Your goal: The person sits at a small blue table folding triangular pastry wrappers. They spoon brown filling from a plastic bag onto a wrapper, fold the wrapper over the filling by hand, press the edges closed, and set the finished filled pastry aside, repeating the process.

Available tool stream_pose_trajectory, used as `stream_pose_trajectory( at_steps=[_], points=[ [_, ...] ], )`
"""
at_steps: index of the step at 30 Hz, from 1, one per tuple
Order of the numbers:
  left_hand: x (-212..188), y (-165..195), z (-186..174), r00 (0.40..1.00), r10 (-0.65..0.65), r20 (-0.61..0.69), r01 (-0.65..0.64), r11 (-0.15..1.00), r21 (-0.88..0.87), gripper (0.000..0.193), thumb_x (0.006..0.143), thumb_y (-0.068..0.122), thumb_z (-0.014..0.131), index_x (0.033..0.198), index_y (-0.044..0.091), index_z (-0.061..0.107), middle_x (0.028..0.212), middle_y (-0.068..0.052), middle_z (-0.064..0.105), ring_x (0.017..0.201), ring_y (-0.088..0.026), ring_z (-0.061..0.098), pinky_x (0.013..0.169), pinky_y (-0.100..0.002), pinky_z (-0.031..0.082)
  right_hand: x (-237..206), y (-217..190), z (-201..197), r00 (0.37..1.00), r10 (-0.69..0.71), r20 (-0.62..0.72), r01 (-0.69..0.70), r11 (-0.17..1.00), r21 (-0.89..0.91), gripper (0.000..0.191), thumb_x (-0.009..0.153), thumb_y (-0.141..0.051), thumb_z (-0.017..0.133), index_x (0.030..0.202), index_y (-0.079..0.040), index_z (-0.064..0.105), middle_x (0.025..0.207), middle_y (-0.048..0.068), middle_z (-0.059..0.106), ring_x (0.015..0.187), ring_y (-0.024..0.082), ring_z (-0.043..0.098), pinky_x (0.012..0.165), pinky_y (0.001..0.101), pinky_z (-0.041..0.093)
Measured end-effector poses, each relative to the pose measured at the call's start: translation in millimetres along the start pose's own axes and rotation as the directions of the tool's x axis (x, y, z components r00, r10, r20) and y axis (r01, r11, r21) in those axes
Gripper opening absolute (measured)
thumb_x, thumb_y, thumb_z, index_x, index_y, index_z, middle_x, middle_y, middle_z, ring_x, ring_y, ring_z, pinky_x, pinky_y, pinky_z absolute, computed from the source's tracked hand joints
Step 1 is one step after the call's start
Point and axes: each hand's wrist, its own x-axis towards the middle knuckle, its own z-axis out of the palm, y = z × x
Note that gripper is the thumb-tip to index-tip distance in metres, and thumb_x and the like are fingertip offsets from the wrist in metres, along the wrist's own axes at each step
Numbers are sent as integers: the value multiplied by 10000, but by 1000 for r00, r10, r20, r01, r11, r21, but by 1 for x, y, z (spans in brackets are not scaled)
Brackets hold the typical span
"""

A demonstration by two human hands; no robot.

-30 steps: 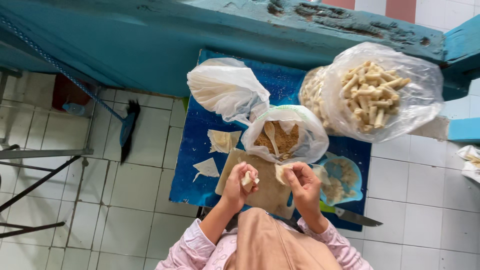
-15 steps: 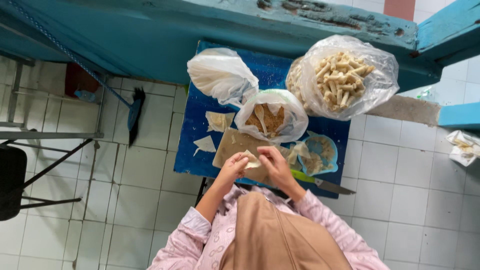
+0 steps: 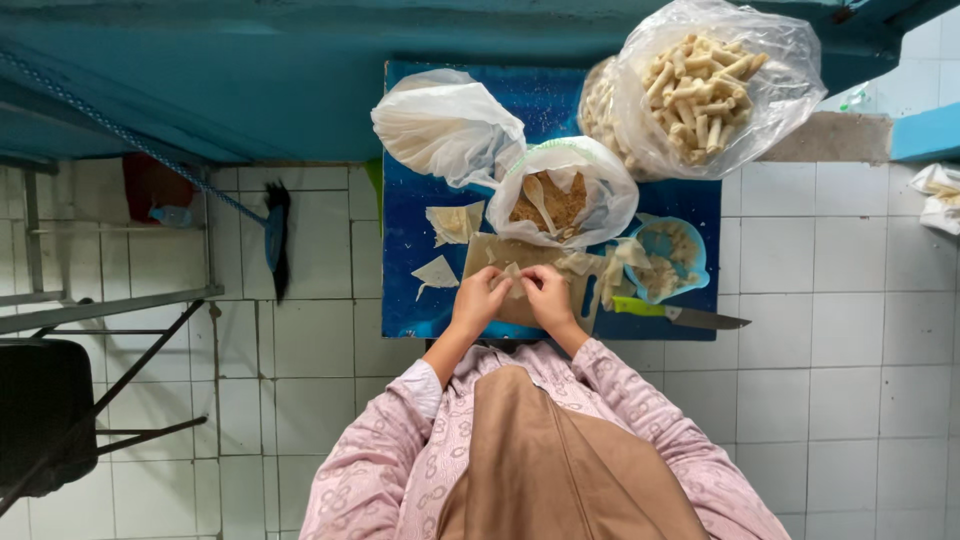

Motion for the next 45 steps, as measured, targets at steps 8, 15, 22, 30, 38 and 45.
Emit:
stream_pose_trajectory(
  at_steps=[8, 15, 22, 30, 38, 45],
  points=[
    [19, -3, -5, 999, 34, -32, -28, 984, 177, 353, 873, 356, 709, 1039, 45, 724, 996, -194, 741, 911, -421, 694, 726, -495, 552, 14, -8, 11, 992, -68, -106, 43, 974, -225, 98, 854, 12, 707, 933, -7, 653, 911, 130, 646, 768, 276, 656, 700, 370, 533],
    [8, -21, -26, 988, -155, -6, 152, 962, 227, 407, 917, 411, 723, 1057, 30, 697, 936, -198, 753, 869, -371, 727, 739, -470, 567, 9, 10, 8, 984, -172, -45, 151, 942, -299, 73, 859, 33, 676, 910, -8, 645, 926, 164, 622, 830, 352, 640, 723, 404, 517],
    [4, -39, -33, 882, -249, 399, 469, 382, -797, 436, 1019, 145, 557, 1437, 73, 458, 1309, -153, 665, 1036, -212, 729, 759, -353, 626, 0, 18, 18, 991, 128, 26, -130, 957, 260, 161, 1040, -146, 624, 1051, -27, 731, 977, 52, 717, 881, 145, 677, 788, 289, 543],
    [-7, -23, -21, 929, -168, 330, 368, 500, -784, 542, 1028, 109, 504, 1550, 160, 366, 1399, -87, 637, 1031, -163, 696, 741, -306, 611, -15, 15, 32, 934, 292, 206, -356, 715, 601, 158, 960, -106, 719, 1068, 8, 732, 997, 41, 739, 862, 77, 666, 780, 234, 536],
    [-3, -38, -17, 992, -63, 114, 84, 978, -191, 212, 864, 154, 729, 1017, 8, 716, 921, -139, 772, 811, -225, 764, 724, -317, 577, -18, 25, 34, 991, 135, -26, -134, 990, 47, 172, 959, 2, 623, 1089, 13, 735, 992, 113, 685, 863, 191, 668, 756, 292, 529],
    [3, -37, -8, 998, 51, 33, -54, 994, 92, 196, 852, 192, 746, 920, 27, 667, 892, -168, 706, 804, -364, 693, 688, -436, 543, -13, 29, 38, 981, -90, -172, 51, 975, -217, 164, 890, 26, 658, 1053, 12, 653, 1028, 190, 694, 946, 363, 697, 818, 403, 559]
  ],
)
